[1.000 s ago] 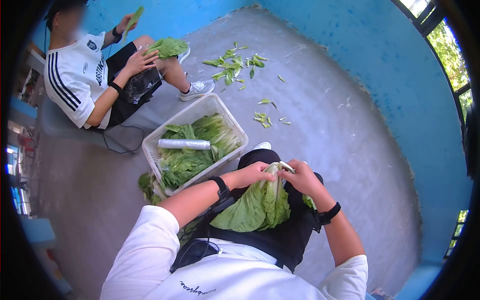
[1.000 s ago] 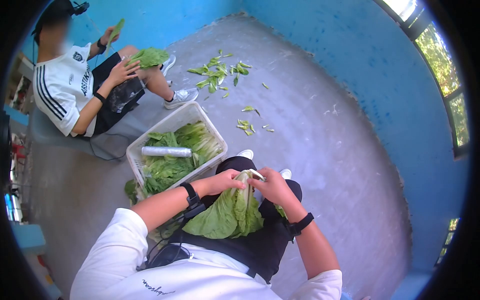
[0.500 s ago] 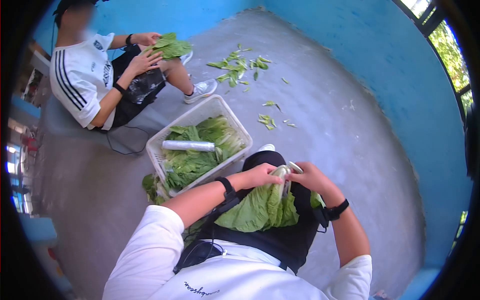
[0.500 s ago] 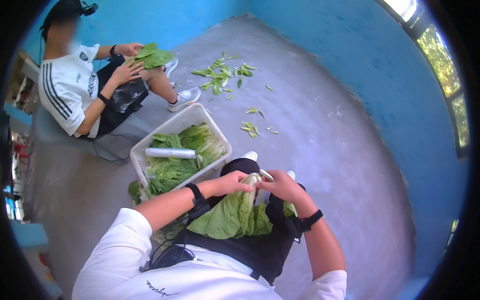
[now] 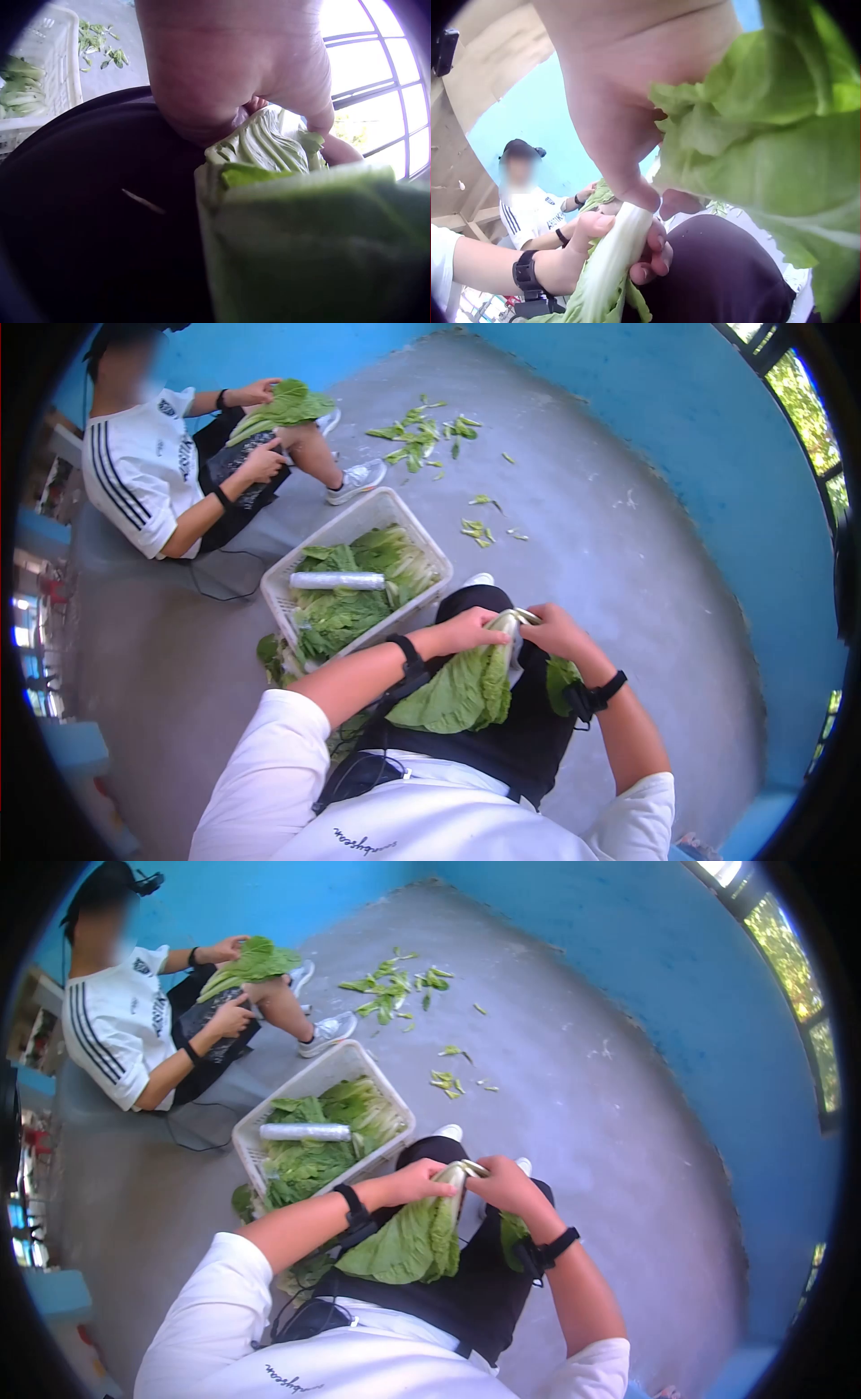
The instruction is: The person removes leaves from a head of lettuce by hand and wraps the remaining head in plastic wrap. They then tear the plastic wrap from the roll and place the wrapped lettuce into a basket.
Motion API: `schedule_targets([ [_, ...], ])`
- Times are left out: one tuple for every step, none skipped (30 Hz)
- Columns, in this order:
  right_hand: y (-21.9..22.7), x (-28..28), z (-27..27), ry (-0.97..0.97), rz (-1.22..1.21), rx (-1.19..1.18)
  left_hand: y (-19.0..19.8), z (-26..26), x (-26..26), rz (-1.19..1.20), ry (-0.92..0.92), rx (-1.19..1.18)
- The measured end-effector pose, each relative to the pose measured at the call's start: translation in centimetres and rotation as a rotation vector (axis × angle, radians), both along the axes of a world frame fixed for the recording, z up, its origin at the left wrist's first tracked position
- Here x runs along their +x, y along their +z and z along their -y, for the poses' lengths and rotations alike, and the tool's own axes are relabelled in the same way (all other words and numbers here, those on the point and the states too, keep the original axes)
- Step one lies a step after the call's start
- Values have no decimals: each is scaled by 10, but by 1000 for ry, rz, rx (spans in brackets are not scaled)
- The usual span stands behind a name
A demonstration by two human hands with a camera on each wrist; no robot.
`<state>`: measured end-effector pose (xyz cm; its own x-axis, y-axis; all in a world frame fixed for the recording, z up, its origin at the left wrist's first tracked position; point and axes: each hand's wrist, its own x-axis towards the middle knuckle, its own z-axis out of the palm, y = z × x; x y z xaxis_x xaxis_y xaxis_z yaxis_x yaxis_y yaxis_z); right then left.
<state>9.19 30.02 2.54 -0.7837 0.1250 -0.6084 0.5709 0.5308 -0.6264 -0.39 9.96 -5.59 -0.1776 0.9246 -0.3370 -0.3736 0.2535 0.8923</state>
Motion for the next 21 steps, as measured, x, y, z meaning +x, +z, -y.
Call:
schedule_targets([
  [0,-1,3,3,-8,25,1,1,0,14,0,22],
  [3,0,7,13,-25,39,1,3,1,13,-4,-4],
  [10,-3,7,21,-45,59,3,0,-4,10,-12,-24],
  [15,-3,8,27,-66,84,1,-1,-3,26,-20,-24],
  [14,-1,7,37,-36,118,0,0,-2,28,-14,-30],
  [12,-2,5,48,-10,153,2,0,-2,26,-7,-32],
  [13,-2,4,60,17,190,4,0,-3,25,1,-35],
  [15,-1,4,79,-30,225,6,0,-4,18,2,-41],
  [17,-1,4,98,-35,217,7,0,-5,-3,-3,-44],
  [19,-2,0,114,-36,208,7,-2,-6,-20,-11,-48],
  [23,-2,-2,127,-36,204,8,-4,-6,-37,-22,-48],
  [23,-1,-5,174,-92,233,12,-6,-4,-86,-9,-22],
  [19,-1,-10,222,-148,262,10,-5,-6,-88,-4,-31],
  [15,2,-16,265,-197,293,7,-3,-8,-85,-5,-37],
  [9,7,-26,254,-187,349,1,-2,-7,-78,-10,-43],
  [5,10,-36,241,-177,405,-5,-2,-5,44,40,-25],
  [2,12,-48,226,-169,461,-11,-1,-6,97,45,-49],
  [8,12,-55,163,-120,446,-6,-2,-8,114,43,-54],
  [16,14,-57,113,-111,407,-2,-1,-8,132,45,-59],
  [25,13,-55,64,-107,368,-8,-2,-7,86,51,-52],
  [31,13,-51,18,-102,327,-5,-2,-7,72,53,-44],
])
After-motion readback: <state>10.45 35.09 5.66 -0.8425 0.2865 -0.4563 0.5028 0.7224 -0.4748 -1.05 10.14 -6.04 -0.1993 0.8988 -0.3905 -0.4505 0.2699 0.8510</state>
